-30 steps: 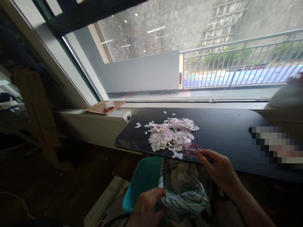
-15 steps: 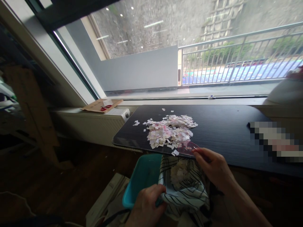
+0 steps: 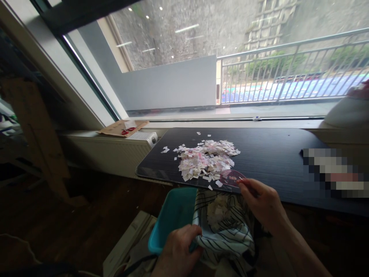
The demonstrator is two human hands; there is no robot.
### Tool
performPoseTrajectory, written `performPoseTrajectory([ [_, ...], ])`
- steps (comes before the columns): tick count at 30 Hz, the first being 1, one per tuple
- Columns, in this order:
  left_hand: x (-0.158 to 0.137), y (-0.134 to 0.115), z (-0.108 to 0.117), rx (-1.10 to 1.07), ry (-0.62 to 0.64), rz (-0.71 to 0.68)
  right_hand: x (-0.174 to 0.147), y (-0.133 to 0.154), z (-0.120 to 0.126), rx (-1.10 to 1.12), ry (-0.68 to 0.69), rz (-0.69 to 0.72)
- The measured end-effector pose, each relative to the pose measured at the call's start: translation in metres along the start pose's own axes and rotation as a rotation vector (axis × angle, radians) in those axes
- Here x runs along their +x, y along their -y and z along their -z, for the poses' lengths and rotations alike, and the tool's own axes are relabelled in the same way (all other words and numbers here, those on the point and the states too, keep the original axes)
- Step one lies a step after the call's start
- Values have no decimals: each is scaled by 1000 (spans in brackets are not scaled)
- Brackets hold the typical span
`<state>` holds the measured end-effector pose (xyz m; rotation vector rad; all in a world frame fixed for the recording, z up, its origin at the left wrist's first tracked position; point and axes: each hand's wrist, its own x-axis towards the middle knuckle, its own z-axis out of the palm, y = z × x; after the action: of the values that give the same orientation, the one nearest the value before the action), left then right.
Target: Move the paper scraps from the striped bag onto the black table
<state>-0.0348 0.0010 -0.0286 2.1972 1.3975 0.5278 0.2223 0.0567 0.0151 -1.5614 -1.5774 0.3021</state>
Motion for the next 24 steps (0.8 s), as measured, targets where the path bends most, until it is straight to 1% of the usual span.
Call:
performPoseTrajectory([
  [5, 0, -1, 0, 6, 18, 1, -1, 3, 1, 52, 99, 5],
  [9, 0, 0, -1, 7, 14, -2, -1, 14, -7, 115, 99, 53],
  [12, 0, 2, -1, -4, 21, 2, 0, 19, -8, 86, 150, 84],
  [14, 0, 2, 0, -11, 25, 4, 0, 17, -4, 53, 157, 58],
  [19, 1, 0, 0, 10, 19, 4, 0, -1, 5, 47, 49, -69],
  [21, 2, -1, -1, 20, 21, -1, 1, -3, 4, 87, 52, -126],
  [24, 2, -1, -1, 18, 27, -4, 0, 1, 4, 203, 53, -179],
])
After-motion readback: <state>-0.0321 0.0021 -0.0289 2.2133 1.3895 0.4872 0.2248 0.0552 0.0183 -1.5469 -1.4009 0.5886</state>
